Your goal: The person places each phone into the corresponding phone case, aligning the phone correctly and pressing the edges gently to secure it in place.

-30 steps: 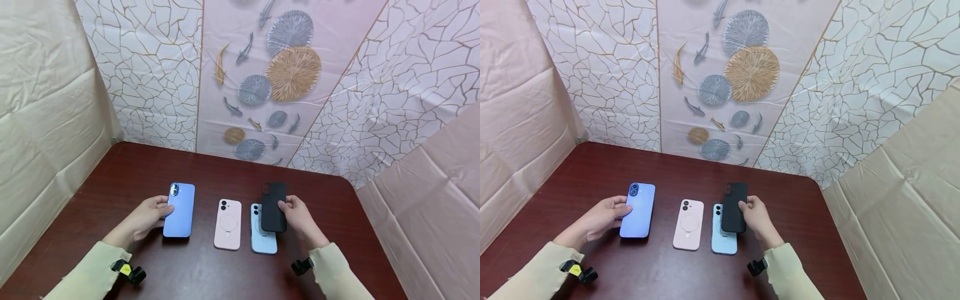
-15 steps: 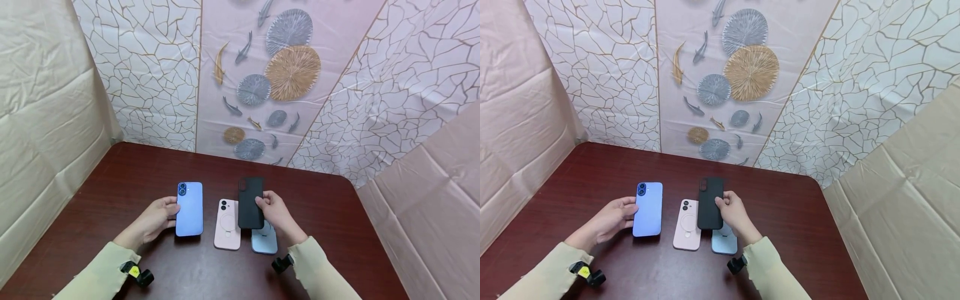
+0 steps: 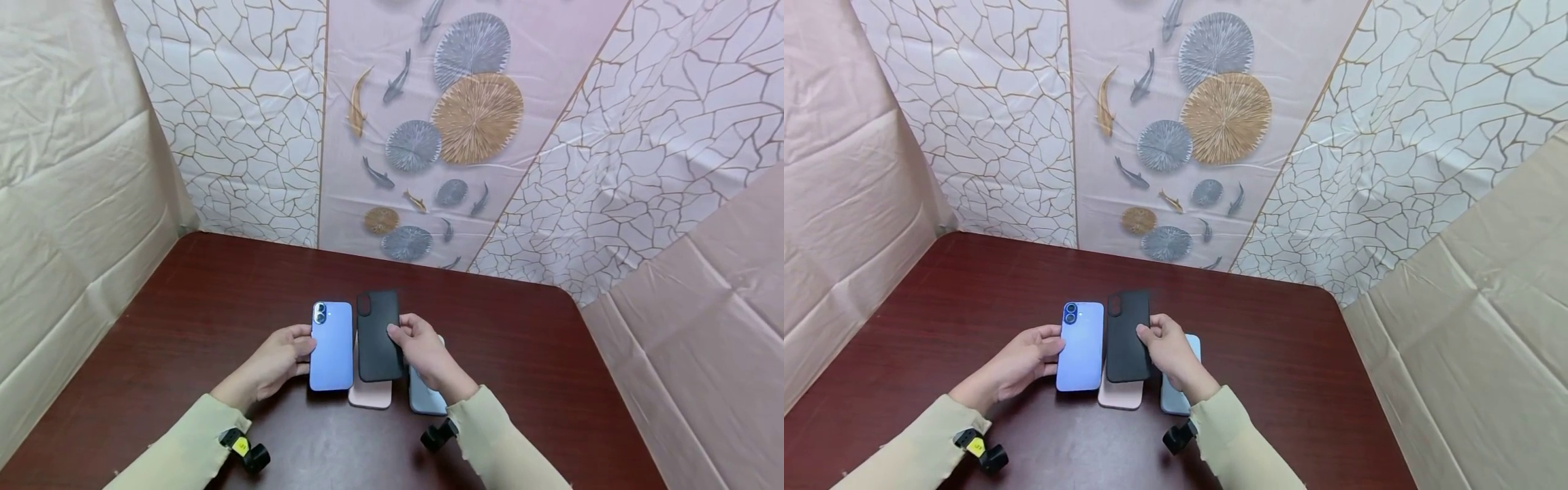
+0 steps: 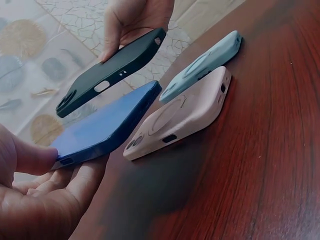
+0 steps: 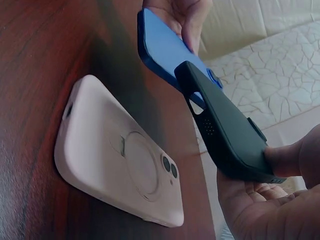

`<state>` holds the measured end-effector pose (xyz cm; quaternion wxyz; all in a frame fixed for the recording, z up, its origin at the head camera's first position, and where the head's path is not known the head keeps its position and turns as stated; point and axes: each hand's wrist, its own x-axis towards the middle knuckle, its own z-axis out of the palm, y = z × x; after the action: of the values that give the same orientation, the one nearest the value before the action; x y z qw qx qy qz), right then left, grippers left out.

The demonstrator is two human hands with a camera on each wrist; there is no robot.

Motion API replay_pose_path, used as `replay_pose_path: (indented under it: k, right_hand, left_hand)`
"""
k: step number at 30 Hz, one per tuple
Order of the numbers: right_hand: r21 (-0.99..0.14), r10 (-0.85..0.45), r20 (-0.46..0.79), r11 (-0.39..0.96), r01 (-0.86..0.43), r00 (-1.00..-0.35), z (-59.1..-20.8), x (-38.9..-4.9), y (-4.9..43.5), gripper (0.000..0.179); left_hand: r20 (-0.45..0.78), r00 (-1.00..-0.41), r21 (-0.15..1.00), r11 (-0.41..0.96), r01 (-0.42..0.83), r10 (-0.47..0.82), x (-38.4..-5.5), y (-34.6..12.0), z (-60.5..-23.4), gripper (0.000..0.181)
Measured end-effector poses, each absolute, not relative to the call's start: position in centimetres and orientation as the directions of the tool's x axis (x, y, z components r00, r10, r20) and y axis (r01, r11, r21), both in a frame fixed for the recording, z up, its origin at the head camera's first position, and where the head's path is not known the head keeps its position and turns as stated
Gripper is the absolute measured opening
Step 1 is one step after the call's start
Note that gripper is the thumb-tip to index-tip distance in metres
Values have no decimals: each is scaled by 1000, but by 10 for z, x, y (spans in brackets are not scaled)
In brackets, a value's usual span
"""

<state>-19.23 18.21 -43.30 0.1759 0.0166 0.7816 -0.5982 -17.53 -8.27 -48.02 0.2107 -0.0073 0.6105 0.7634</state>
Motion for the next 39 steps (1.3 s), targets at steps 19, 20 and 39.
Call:
replay_pose_path:
  k: [19, 20, 39]
  right_hand:
    - [-903, -237, -289, 391, 181, -928, -447, -184, 169, 33]
    - [-902, -236, -289, 391, 181, -928, -447, -184, 169, 34]
    - [-917, -246, -284, 351, 188, -927, -446, -180, 151, 42]
  left_hand:
    - [-209, -896, 921, -230, -315, 392, -171, -74, -476, 42]
    - [-206, -895, 919, -236, -316, 396, -171, -74, -476, 42]
    - [-186, -874, 893, -294, -342, 450, -171, -71, -478, 41]
